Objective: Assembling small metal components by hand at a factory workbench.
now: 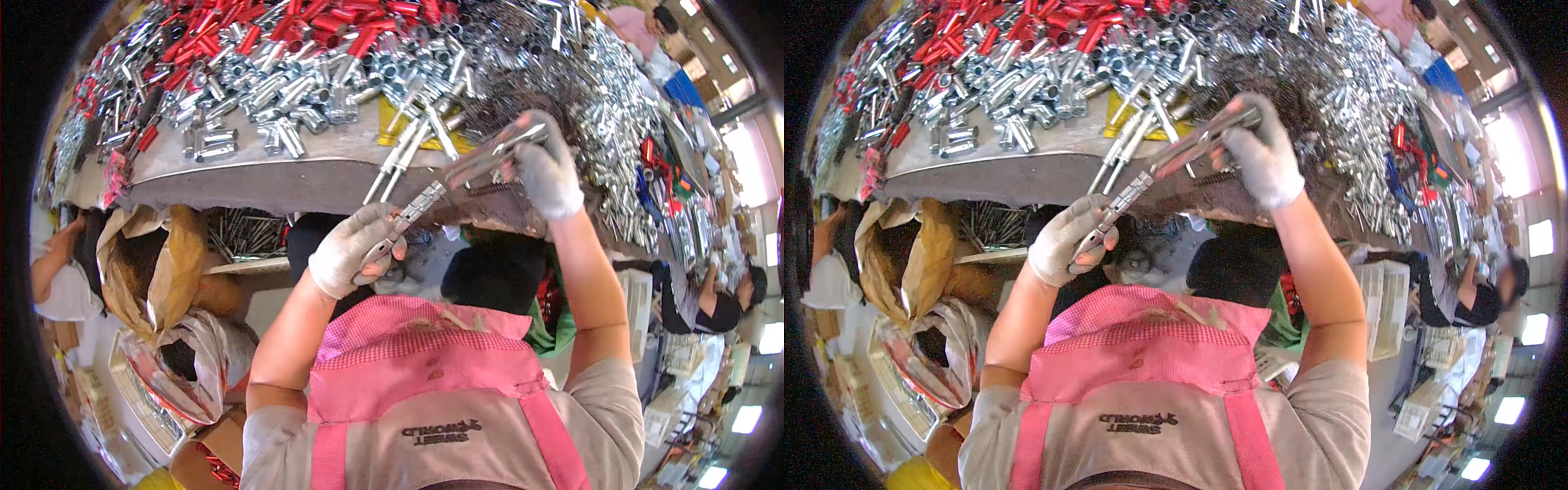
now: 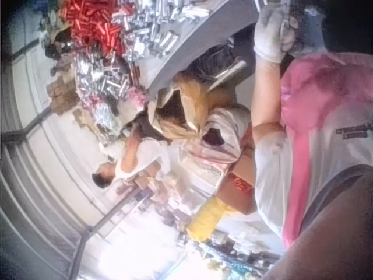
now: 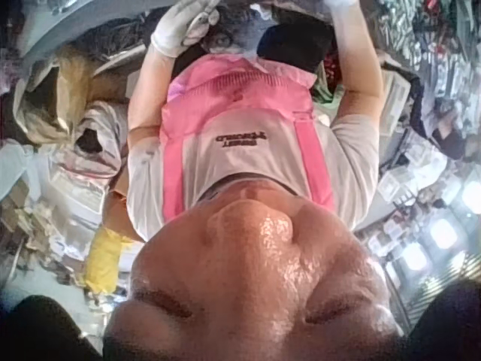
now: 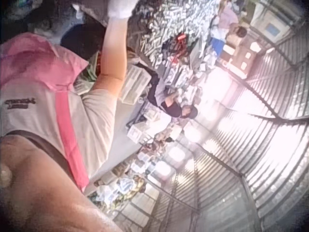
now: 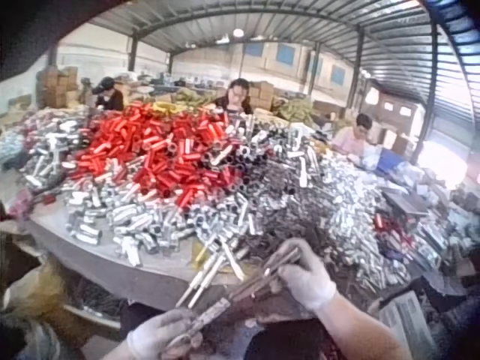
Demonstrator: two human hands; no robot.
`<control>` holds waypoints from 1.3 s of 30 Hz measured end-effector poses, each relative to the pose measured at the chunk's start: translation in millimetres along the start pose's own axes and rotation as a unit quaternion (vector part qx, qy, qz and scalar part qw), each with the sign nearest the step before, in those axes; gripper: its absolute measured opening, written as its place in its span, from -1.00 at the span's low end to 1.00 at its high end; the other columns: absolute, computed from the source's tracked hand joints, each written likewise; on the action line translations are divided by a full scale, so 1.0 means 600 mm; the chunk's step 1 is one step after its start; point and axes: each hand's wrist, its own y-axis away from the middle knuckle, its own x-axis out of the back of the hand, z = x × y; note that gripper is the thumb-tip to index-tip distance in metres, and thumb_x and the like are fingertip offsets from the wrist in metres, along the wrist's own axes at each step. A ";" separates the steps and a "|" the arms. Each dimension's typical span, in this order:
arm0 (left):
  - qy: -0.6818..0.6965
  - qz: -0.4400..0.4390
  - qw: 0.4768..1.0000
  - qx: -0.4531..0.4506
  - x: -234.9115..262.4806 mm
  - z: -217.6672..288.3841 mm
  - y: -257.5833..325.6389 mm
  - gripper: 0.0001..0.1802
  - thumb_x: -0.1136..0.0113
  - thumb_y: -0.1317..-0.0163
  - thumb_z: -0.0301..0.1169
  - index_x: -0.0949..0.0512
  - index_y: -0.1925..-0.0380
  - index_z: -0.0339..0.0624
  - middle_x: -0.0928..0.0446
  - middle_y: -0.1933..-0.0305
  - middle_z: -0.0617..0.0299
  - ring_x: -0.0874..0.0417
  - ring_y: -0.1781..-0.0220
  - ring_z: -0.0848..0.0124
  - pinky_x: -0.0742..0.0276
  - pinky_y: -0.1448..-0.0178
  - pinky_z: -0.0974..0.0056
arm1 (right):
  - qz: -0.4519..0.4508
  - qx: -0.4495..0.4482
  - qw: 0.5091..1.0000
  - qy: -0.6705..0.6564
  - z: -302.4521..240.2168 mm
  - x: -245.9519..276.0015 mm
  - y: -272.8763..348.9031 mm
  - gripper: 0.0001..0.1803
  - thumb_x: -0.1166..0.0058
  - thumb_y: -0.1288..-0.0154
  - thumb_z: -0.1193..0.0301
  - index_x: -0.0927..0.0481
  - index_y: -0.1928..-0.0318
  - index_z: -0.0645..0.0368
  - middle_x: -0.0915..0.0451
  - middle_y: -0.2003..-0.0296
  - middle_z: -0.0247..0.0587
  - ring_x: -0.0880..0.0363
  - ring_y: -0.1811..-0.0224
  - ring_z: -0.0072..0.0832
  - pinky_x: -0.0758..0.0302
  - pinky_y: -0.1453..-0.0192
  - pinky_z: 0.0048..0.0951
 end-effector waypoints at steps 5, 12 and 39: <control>-0.236 -0.056 0.969 0.050 -0.056 0.004 0.005 -0.61 0.00 -0.32 -0.30 -0.37 -0.05 -0.35 -0.63 0.33 0.07 -0.25 0.70 0.68 -0.15 0.63 0.55 | -0.188 -0.133 0.973 0.017 0.033 -0.012 0.113 -0.76 0.07 -0.23 0.54 -0.36 0.07 0.25 -0.51 0.23 -0.19 -0.53 0.36 -0.48 -0.53 0.30 -0.50; -0.216 -0.093 0.970 0.062 -0.047 -0.043 -0.004 -0.55 0.04 -0.30 -0.20 -0.42 -0.02 -0.35 -0.63 0.26 0.12 -0.43 0.63 0.62 -0.24 0.63 0.54 | -0.191 -0.095 0.942 0.260 0.038 -0.015 0.134 -0.64 0.28 -0.45 0.26 -0.53 0.27 0.24 -0.53 0.45 -0.31 -0.38 0.58 -0.64 -0.38 0.44 -0.55; 0.107 -0.055 0.989 0.088 -0.015 -0.093 -0.025 -0.57 0.00 -0.35 -0.21 -0.30 -0.08 -0.27 -0.43 0.39 0.09 -0.29 0.67 0.57 -0.17 0.66 0.55 | -0.046 0.242 0.847 0.471 0.092 0.019 0.038 -0.80 0.02 -0.28 0.39 -0.52 0.13 0.19 -0.55 0.31 -0.14 -0.59 0.30 -0.25 -0.52 0.20 -0.34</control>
